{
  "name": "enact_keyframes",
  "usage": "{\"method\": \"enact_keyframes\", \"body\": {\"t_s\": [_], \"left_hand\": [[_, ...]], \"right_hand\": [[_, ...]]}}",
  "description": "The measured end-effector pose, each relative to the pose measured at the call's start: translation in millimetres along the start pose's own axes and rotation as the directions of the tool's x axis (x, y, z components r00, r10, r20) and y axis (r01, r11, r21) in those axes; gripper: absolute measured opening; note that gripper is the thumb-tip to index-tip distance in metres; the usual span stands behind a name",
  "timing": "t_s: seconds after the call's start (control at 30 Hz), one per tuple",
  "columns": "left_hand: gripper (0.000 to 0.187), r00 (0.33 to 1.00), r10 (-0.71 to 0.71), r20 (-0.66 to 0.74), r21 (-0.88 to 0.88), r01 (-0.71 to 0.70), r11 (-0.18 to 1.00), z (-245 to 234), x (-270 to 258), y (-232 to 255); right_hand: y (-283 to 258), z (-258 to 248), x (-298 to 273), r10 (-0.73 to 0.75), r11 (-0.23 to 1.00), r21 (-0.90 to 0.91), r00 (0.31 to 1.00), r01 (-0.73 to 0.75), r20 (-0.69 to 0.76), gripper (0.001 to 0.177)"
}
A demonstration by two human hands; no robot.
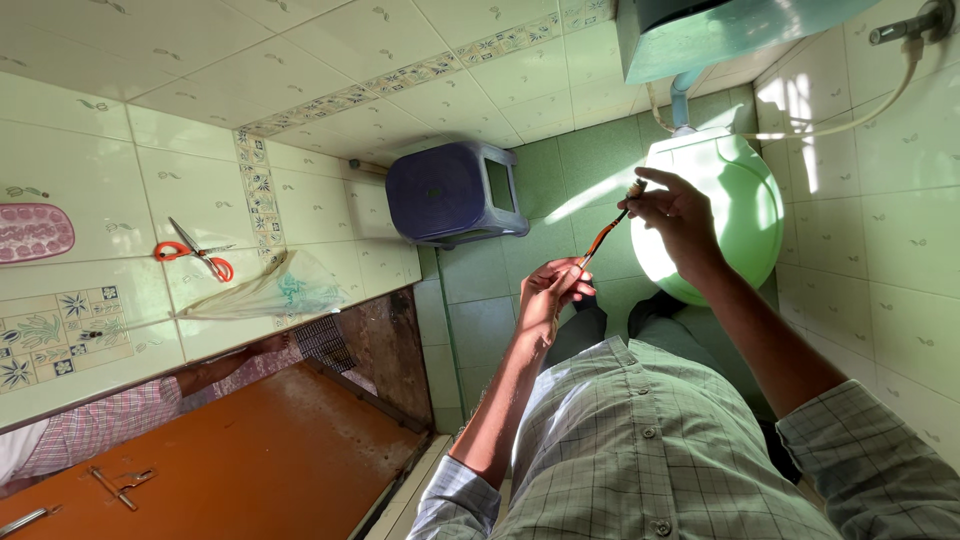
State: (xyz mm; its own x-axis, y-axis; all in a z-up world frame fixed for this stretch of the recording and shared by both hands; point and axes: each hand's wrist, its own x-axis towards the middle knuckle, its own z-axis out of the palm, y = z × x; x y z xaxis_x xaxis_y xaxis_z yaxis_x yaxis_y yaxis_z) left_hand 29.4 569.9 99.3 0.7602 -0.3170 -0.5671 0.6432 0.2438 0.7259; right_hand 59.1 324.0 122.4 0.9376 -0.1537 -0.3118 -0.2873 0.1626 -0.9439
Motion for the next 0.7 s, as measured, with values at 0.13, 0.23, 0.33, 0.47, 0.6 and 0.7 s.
{"method": "enact_keyframes", "body": {"t_s": [0.13,0.23,0.33,0.47,0.6,0.7], "left_hand": [[0.027,1.0,-0.013,0.01,0.014,0.013,1.0,3.9,1.1,1.2],[0.029,1.0,0.002,0.02,0.026,-0.002,1.0,4.1,-0.1,-0.6],[0.03,0.998,0.07,0.009,0.043,-0.07,0.997,4.2,-2.3,-3.3],[0.03,0.988,0.084,-0.128,0.082,-0.074,0.994,4.5,0.2,-5.3],[0.03,0.977,0.132,-0.17,0.135,-0.11,0.985,3.3,3.7,-5.7],[0.031,0.978,0.131,-0.161,0.14,-0.109,0.984,4.3,4.2,-7.1]], "right_hand": [[2.0,-5.4,2.0,0.01,0.999,-0.047,1.0,-0.011,-0.019,0.031],[5.3,-8.9,0.7,-0.002,1.0,-0.007,1.0,0.002,-0.017,0.023],[6.0,-10.9,2.6,0.021,1.0,-0.021,1.0,-0.021,0.006,0.022],[-1.1,-18.0,1.6,0.06,0.998,0.015,0.996,-0.061,0.072,0.023],[-4.7,-16.6,-2.6,0.088,0.994,-0.077,0.992,-0.081,0.09,0.03],[-2.0,-14.1,-6.4,0.068,0.995,-0.075,0.994,-0.062,0.081,0.032]]}}
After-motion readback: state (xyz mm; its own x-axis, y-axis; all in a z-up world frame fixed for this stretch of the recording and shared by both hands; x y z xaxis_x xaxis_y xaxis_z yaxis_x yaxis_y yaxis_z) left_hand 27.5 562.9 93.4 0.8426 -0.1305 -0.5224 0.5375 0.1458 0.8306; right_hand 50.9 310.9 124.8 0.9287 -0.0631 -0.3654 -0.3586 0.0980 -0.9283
